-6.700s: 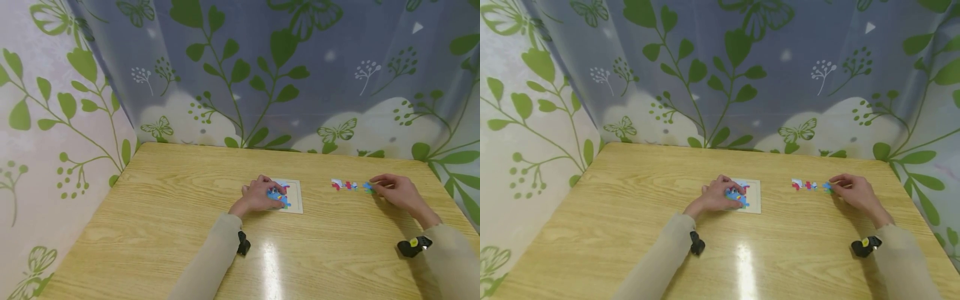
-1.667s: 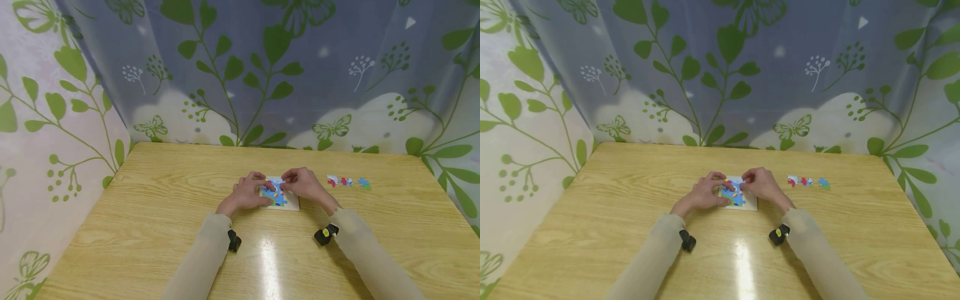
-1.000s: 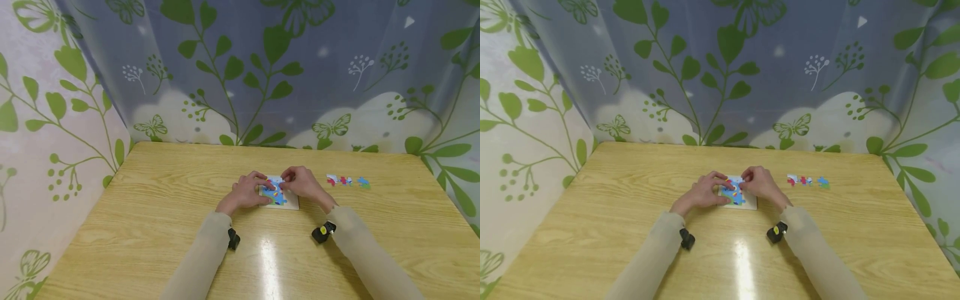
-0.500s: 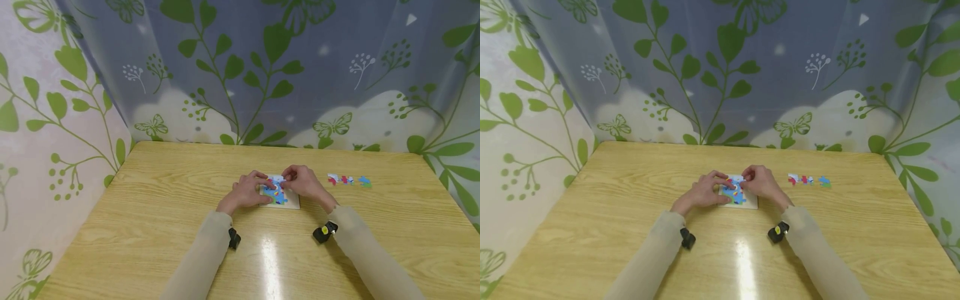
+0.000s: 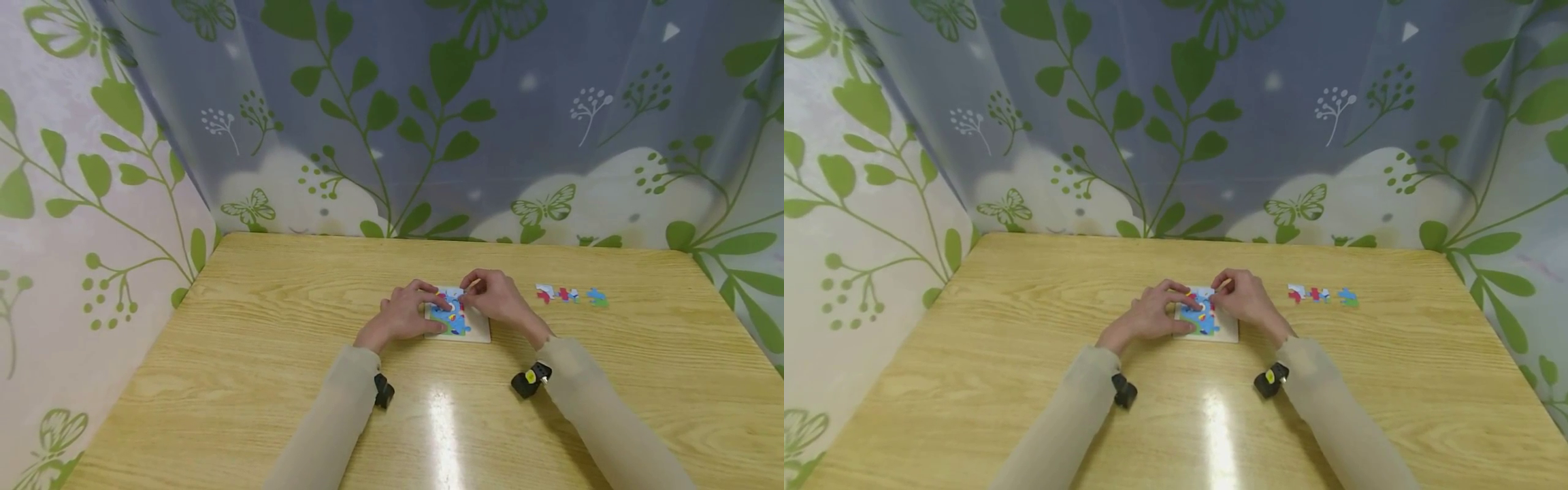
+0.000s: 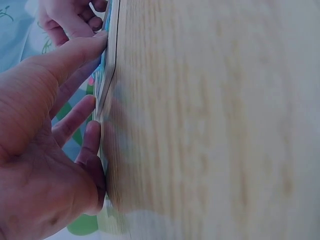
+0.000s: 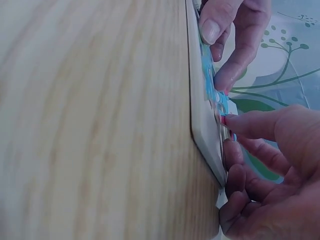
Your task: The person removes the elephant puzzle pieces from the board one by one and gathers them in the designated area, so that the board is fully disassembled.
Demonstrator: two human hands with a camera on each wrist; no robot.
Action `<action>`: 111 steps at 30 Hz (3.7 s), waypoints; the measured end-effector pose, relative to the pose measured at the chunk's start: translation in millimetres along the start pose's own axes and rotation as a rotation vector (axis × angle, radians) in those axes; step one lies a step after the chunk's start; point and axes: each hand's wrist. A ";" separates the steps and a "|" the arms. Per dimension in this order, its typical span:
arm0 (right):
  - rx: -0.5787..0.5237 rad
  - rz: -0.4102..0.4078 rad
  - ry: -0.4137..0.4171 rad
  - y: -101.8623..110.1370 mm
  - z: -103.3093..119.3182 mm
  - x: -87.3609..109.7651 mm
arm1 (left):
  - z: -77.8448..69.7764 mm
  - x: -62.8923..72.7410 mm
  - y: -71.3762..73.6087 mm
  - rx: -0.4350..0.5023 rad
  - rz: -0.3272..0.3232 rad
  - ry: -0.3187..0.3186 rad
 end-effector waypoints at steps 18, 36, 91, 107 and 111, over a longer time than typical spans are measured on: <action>-0.116 0.012 -0.011 3.5 -2.4 -1.0 | 1.0 -0.8 -0.5 -0.006 -0.001 0.002; -0.122 0.000 0.007 22.1 -9.2 15.6 | -0.1 1.0 -1.4 -0.004 -0.008 0.010; -0.100 0.039 0.031 85.6 -56.1 70.9 | 3.1 1.4 -2.9 -0.007 -0.022 -0.007; -0.013 0.023 0.024 105.6 -75.2 81.1 | 3.4 0.4 -3.9 -0.006 -0.020 -0.002; 0.015 0.012 0.019 107.3 -79.3 80.8 | 3.5 0.4 -3.9 -0.008 -0.017 -0.003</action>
Point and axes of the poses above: each hand's wrist, its own x-axis away from the middle knuckle, its own y-axis out of the back of the hand, z = x × y, and after that the axes turned 7 degrees about -x, right-handed
